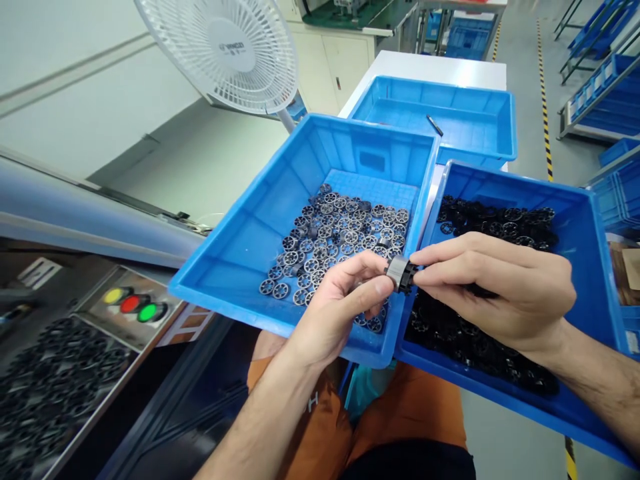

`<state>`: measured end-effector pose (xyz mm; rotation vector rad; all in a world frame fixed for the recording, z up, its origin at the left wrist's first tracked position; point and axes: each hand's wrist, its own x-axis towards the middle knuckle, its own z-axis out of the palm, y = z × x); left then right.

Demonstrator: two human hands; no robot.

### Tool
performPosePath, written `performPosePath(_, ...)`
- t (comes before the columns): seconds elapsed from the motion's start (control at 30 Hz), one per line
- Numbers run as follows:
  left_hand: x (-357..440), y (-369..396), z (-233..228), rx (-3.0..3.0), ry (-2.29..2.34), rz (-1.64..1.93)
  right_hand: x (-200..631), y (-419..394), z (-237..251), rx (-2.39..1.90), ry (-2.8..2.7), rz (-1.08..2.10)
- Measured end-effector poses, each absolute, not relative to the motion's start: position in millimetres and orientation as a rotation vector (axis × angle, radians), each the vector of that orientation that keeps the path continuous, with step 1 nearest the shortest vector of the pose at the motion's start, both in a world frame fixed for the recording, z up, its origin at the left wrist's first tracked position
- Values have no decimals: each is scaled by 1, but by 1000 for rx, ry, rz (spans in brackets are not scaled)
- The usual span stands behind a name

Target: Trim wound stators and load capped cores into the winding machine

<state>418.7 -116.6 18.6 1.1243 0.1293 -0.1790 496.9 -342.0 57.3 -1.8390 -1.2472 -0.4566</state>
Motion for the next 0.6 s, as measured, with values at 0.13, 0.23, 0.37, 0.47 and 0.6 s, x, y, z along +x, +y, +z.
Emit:
performPosePath(0.13, 419, -116, 18, 1109, 99, -210, 495, -348, 57, -1859, -1333, -473)
performPosePath(0.23, 419, -116, 17, 1104, 81, -224, 491, -354, 59, -1890, -1370, -478)
performPosePath(0.37, 419, -115, 18, 1107, 80, -258, 486, -355, 61, -1954, -1401, -530)
performPosePath(0.47, 419, -116, 21, 1154, 41, -246, 487, -352, 57, -1968, -1353, -458)
performPosePath(0.6, 418, -123, 24, 1271, 1, -154, 492, -347, 57, -1894, -1184, -290)
